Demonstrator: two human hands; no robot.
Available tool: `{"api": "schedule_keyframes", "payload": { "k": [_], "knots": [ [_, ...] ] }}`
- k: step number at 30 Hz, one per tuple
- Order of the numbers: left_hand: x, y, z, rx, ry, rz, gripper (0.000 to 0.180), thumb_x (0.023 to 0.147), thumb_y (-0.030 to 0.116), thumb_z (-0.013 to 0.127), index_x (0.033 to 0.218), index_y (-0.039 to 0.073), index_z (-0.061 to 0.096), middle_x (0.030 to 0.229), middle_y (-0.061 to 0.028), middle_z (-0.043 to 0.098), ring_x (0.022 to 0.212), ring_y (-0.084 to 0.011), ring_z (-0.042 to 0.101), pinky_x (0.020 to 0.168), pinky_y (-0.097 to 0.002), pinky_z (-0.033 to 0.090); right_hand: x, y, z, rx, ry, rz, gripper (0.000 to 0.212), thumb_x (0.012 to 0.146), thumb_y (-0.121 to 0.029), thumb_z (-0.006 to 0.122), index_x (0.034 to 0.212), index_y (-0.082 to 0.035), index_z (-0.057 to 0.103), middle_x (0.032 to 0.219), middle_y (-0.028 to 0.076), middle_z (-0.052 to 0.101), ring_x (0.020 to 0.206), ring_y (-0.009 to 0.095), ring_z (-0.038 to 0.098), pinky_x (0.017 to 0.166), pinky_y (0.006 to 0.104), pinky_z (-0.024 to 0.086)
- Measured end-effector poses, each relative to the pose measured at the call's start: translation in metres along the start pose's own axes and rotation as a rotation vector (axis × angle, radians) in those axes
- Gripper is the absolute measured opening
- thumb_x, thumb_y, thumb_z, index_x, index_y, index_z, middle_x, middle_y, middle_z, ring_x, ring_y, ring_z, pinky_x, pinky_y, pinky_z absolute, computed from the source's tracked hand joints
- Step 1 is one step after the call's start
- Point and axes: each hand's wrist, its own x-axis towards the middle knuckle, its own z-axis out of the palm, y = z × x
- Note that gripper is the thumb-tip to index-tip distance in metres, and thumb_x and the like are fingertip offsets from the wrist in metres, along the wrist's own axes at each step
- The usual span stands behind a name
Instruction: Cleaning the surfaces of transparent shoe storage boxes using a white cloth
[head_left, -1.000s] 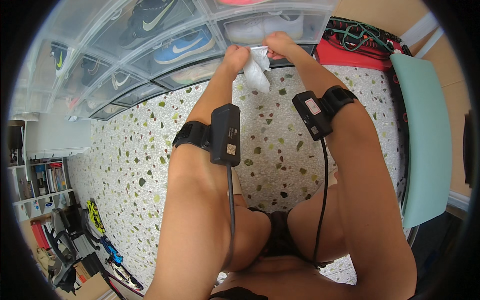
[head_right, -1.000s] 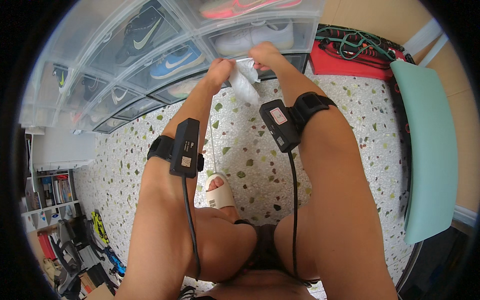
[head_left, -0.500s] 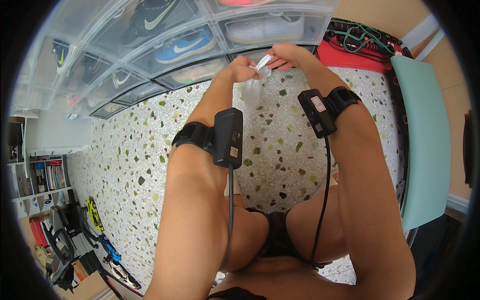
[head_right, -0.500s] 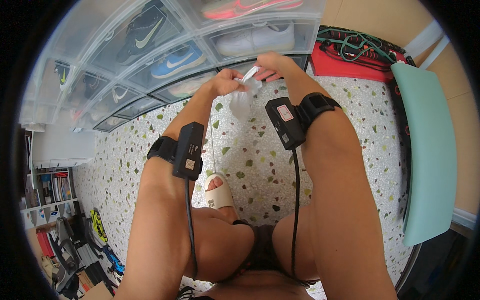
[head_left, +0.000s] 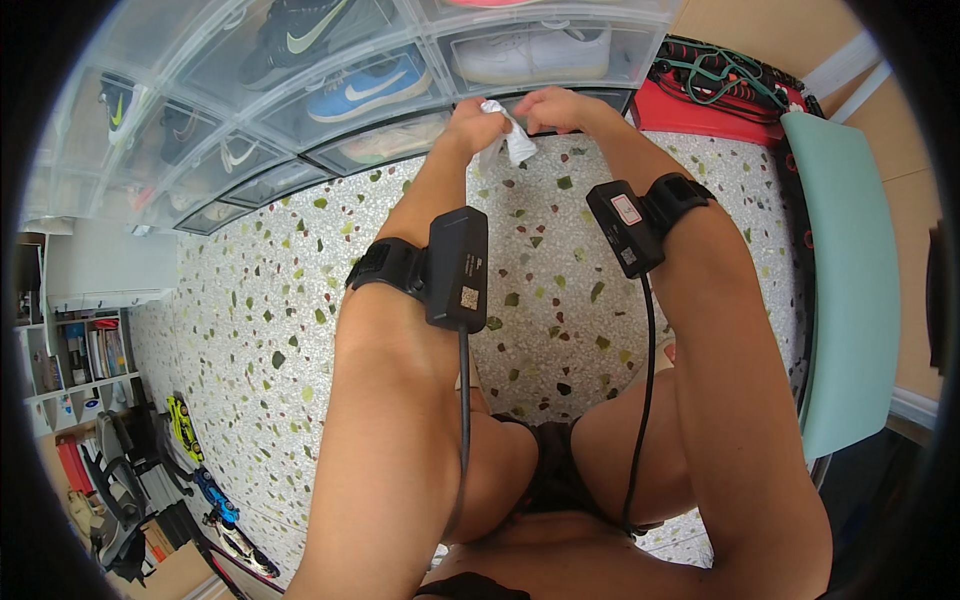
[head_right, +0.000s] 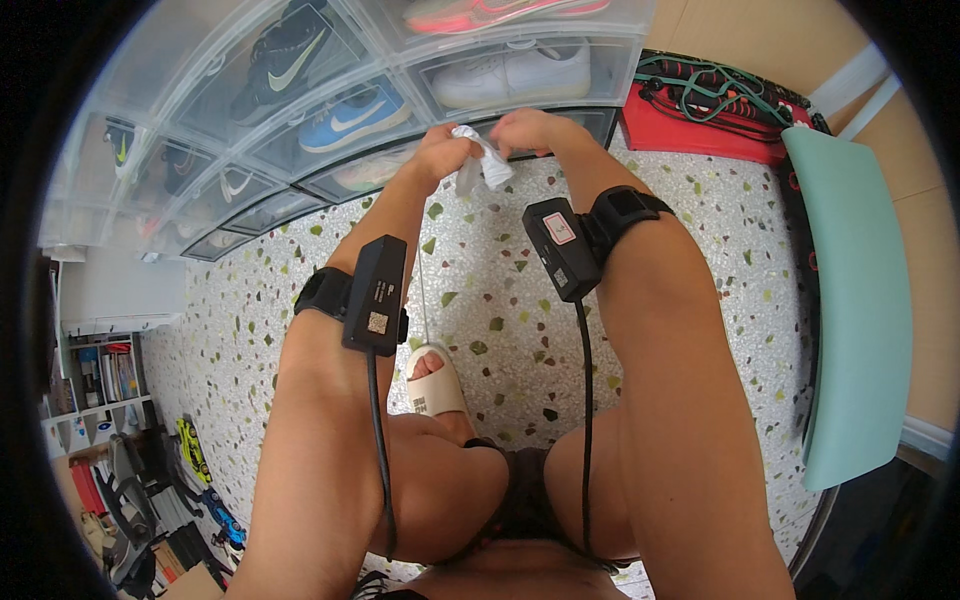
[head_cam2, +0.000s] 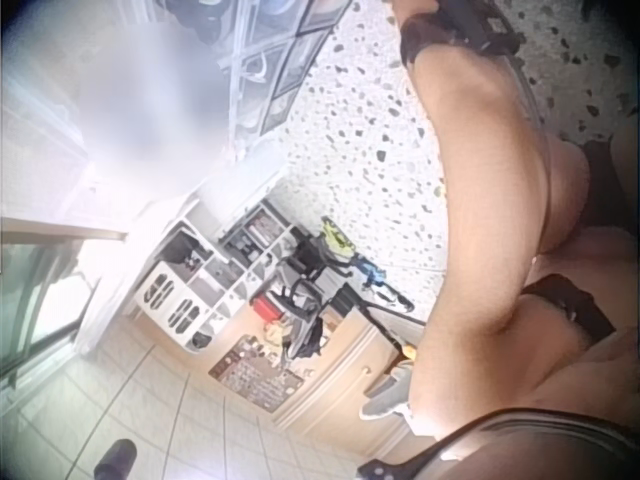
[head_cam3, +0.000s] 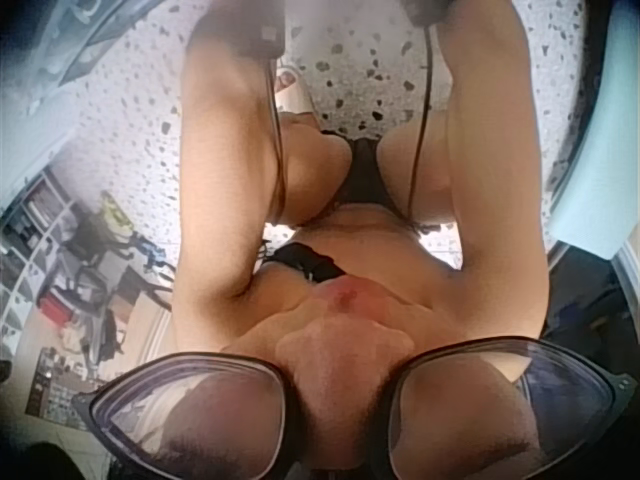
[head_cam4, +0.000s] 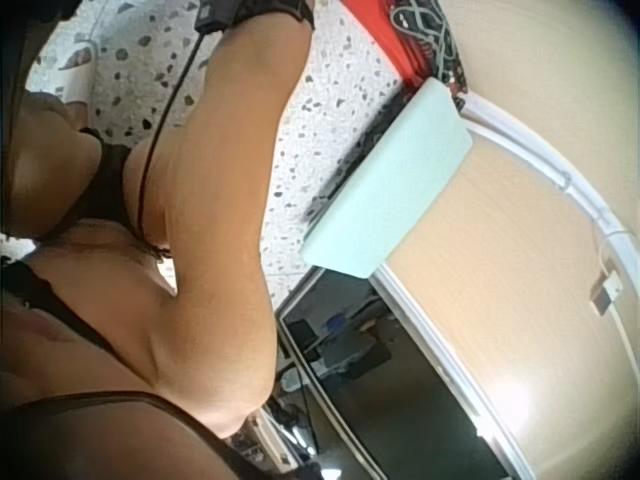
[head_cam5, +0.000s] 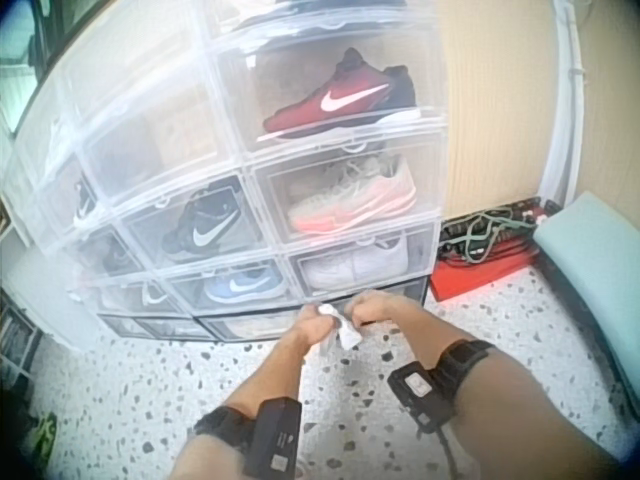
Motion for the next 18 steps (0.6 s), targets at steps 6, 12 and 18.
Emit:
{"api": "schedule_keyframes", "payload": {
  "k": [6, 12, 18],
  "knots": [
    [0.003, 0.001, 0.015, -0.120, 0.003, 0.024, 0.051, 0.071, 0.013, 0.072, 0.118, 0.000, 0.059, 0.101, -0.0140, 0.067, 0.086, -0.0245, 0.066, 0.076, -0.0367, 0.052, -0.004, -0.006, 0.005, 0.224, -0.186, -0.036, 0.059, 0.073, -0.029, 0.075, 0.130, -0.020, 0.063, 0.125, 0.004, 0.062, 0.109, 0.016, 0.059, 0.089, 0.0382, 0.047],
    [0.014, -0.008, 0.014, -0.110, 0.116, -0.053, 0.042, 0.069, 0.014, 0.070, 0.108, 0.000, 0.063, 0.097, -0.0142, 0.068, 0.086, -0.0242, 0.065, 0.078, -0.0355, 0.051, -0.007, 0.008, 0.005, 0.126, -0.302, 0.129, 0.041, 0.079, -0.030, 0.077, 0.116, -0.013, 0.068, 0.104, -0.001, 0.067, 0.093, 0.012, 0.062, 0.083, 0.0340, 0.048],
    [0.014, -0.020, 0.006, -0.021, 0.224, -0.139, 0.057, 0.068, 0.020, 0.069, 0.121, -0.001, 0.065, 0.122, -0.0237, 0.066, 0.117, -0.0327, 0.062, 0.101, -0.0355, 0.047, 0.012, 0.032, 0.010, 0.071, -0.030, 0.011, 0.037, 0.077, -0.030, 0.080, 0.107, -0.010, 0.072, 0.095, 0.001, 0.069, 0.085, 0.015, 0.062, 0.076, 0.0350, 0.051]
  ]
}}
